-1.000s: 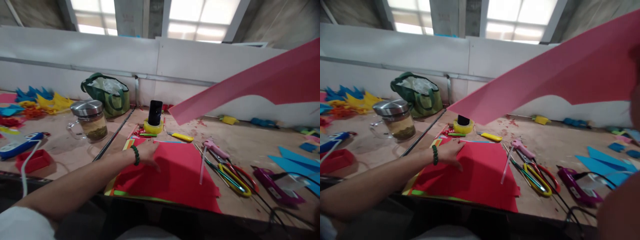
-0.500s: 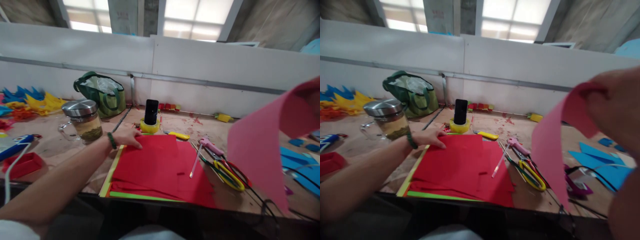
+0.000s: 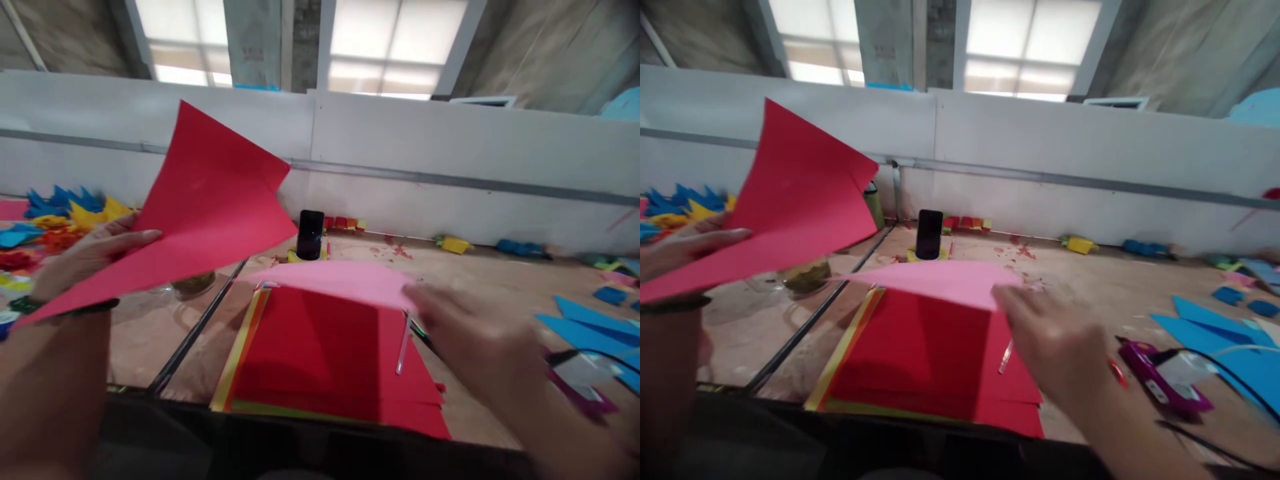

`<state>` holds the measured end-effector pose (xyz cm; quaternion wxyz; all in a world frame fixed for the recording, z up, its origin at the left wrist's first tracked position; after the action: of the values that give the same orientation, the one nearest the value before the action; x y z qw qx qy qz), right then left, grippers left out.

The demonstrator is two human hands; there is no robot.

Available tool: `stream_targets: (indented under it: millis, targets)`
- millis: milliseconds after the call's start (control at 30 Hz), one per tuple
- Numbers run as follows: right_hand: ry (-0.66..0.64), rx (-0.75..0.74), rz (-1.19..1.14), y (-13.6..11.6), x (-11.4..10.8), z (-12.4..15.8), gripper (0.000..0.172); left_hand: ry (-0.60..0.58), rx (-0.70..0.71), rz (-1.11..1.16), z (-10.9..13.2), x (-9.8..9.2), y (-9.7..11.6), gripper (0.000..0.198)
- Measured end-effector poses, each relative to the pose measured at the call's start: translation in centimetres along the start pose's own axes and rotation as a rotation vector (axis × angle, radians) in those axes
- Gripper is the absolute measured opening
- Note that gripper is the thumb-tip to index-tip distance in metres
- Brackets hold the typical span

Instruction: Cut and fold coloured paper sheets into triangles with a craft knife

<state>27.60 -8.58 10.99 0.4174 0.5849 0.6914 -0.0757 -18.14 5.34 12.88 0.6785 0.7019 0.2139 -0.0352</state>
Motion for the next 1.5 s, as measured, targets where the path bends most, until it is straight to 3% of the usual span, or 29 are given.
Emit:
stream_targets:
  millis: [33,133,233,300,400,533,733,833,933,1067,1200,1267,1400,1500]
  targets:
    - [-0.022,-0.034,-0.013,-0.9,1.4,-0.4,0.026,-0.04,0.0,0.042,0.3,1.0,0.0,0.057]
    - [-0.168,-0.176,-0.138,-4.1,4.8,1.0,0.036,-0.379,-0.016,0.159,1.6,6.4,0.7,0.044]
    - [-0.321,-0.21,-0.186,-5.5,6.4,3.7,0.041,-0.644,-0.023,0.243,2.0,11.5,1.4,0.041]
    - [-0.388,-0.188,-0.17,-5.4,6.7,4.8,0.042,-0.748,-0.092,0.298,1.3,14.1,1.0,0.052]
    - [-0.378,-0.155,-0.191,-4.9,6.5,5.3,0.035,-0.794,-0.194,0.293,0.0,16.5,-0.3,0.064]
    - [-0.285,-0.167,-0.278,-4.5,5.9,5.1,0.037,-0.766,-0.273,0.278,-1.1,17.1,-1.7,0.067]
    - [-0.277,-0.132,-0.361,-3.6,5.5,5.1,0.027,-0.707,-0.247,0.403,-2.3,14.5,-2.1,0.057]
    - [-0.404,-0.071,-0.39,-3.0,6.4,5.4,0.021,-0.66,-0.239,0.472,-2.4,13.7,-1.8,0.051]
    - [-0.604,0.016,-0.562,-2.5,7.6,5.7,0.015,-0.683,-0.236,0.499,-2.1,14.3,-1.4,0.053]
    - [-0.752,0.293,-0.822,-0.7,9.2,5.8,0.024,-0.729,-0.193,0.529,-2.2,14.9,-1.2,0.06]
    - [-0.573,0.684,-1.002,2.7,10.6,5.5,0.036,-0.668,-0.121,0.549,-2.7,14.4,-1.8,0.067]
    - [-0.442,0.866,-1.089,4.7,11.3,5.7,0.034,-0.708,-0.115,0.509,-2.1,15.4,-2.3,0.069]
    - [-0.12,1.139,-1.003,9.6,10.3,6.3,0.041,-0.945,-0.171,0.281,0.8,20.6,-4.0,0.059]
    - [0.083,1.083,-0.588,12.2,6.3,5.5,0.034,-0.984,-0.204,0.081,1.8,24.0,-5.7,0.049]
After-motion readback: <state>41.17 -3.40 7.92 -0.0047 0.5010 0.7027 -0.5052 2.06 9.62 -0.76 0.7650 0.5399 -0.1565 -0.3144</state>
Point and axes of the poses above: each hand's wrist, its own z-axis away from the middle knuckle, its own x-axis out of the palm, y = z × x, the point moved 7 cm from there along -z, towards the middle knuckle, and after that the axes turned 10 degrees about z, right-handed, at the moved point
